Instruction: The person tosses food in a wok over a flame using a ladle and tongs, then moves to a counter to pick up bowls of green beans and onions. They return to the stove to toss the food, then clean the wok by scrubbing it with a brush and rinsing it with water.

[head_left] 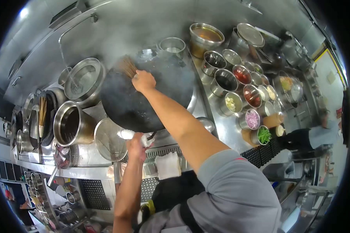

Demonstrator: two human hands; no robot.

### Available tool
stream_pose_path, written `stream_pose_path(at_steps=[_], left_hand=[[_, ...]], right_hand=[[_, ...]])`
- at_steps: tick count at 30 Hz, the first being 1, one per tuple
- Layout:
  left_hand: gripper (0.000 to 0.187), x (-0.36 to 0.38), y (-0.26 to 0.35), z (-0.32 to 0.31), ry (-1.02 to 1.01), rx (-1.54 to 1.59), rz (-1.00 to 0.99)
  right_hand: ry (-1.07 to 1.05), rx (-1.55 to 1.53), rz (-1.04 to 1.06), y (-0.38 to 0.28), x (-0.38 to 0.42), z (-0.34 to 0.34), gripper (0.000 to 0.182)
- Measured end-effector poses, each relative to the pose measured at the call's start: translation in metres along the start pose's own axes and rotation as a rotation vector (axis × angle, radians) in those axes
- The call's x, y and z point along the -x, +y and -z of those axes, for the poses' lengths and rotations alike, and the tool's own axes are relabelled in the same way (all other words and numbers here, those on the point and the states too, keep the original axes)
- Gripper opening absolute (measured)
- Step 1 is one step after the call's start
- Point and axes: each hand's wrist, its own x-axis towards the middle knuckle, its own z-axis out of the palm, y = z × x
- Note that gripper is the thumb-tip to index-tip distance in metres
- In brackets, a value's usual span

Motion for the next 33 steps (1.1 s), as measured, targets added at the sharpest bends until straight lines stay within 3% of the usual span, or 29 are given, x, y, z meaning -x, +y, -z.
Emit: stream_pose_path(at_steps=[2, 3, 4, 5, 7, 10, 12, 13, 14, 16, 17, 19, 20, 23, 24, 26, 30, 31, 33], left_hand=[[0.023, 0.004, 0.005, -0.002, 0.001, 0.009, 0.010], [0.022, 0.004, 0.005, -0.002, 0.002, 0.017, 0.005], [0.021, 0.004, 0.005, 0.001, 0.012, 0.020, 0.002], [0.021, 0.003, 0.005, 0.003, -0.051, 0.047, 0.025], [0.021, 0.000, 0.009, -0.001, -0.005, 0.000, 0.027], [0.022, -0.001, -0.001, 0.005, -0.011, -0.033, 0.052], [0.023, -0.006, -0.001, 0.005, -0.024, -0.031, 0.065], [0.025, -0.007, -0.002, 0.005, -0.034, -0.035, 0.047], [0.026, -0.006, -0.005, 0.003, -0.043, -0.041, 0.028], [0.027, 0.000, 0.005, -0.006, -0.009, -0.006, -0.024], [0.027, 0.003, 0.000, -0.003, 0.012, 0.002, -0.026], [0.029, -0.003, 0.002, 0.006, 0.022, 0.025, -0.030], [0.030, -0.006, -0.001, 0.005, 0.000, 0.011, -0.023], [0.031, -0.009, -0.015, 0.006, -0.057, 0.030, -0.065], [0.027, -0.002, -0.013, 0.005, -0.024, 0.046, -0.067], [0.019, 0.012, 0.001, -0.007, 0.023, 0.082, -0.083], [0.029, -0.014, -0.023, 0.004, -0.008, -0.024, -0.036], [0.027, 0.000, -0.014, -0.003, -0.021, 0.015, -0.112], [0.027, 0.002, -0.010, -0.004, 0.012, 0.007, -0.061]], right_hand=[[-0.103, 0.182, 0.282, 0.007, 0.037, -0.007, 0.039], [-0.354, 0.203, 0.362, 0.012, 0.062, 0.003, 0.049], [-0.384, 0.197, 0.340, -0.004, 0.109, 0.040, 0.032], [-0.496, 0.228, 0.443, 0.013, 0.130, 0.057, 0.041], [-0.637, 0.347, 0.392, 0.015, 0.131, 0.094, 0.047], [-0.464, 0.201, 0.119, -0.003, 0.078, 0.059, 0.051], [-0.300, 0.032, 0.101, -0.006, 0.079, 0.019, 0.052], [-0.317, 0.019, 0.277, -0.002, 0.094, 0.003, 0.052], [-0.331, -0.043, 0.293, -0.008, 0.114, -0.002, 0.051], [-0.307, 0.191, 0.244, -0.037, 0.080, 0.011, 0.051], [-0.268, 0.036, 0.015, -0.040, 0.053, 0.019, 0.051], [-0.061, -0.024, 0.039, -0.025, 0.031, 0.003, 0.050], [-0.182, 0.047, 0.213, -0.020, 0.056, -0.002, 0.052], [-0.220, -0.002, 0.488, -0.013, 0.107, -0.018, 0.054], [-0.251, 0.083, 0.322, -0.025, 0.073, -0.012, 0.053], [-0.194, -0.237, -0.153, -0.044, 0.020, 0.011, 0.052], [-0.103, -0.126, 0.016, -0.044, 0.006, -0.007, 0.048], [-0.100, -0.123, 0.057, -0.048, 0.003, -0.012, 0.047], [-0.118, -0.083, 0.101, -0.027, 0.016, -0.018, 0.045]])
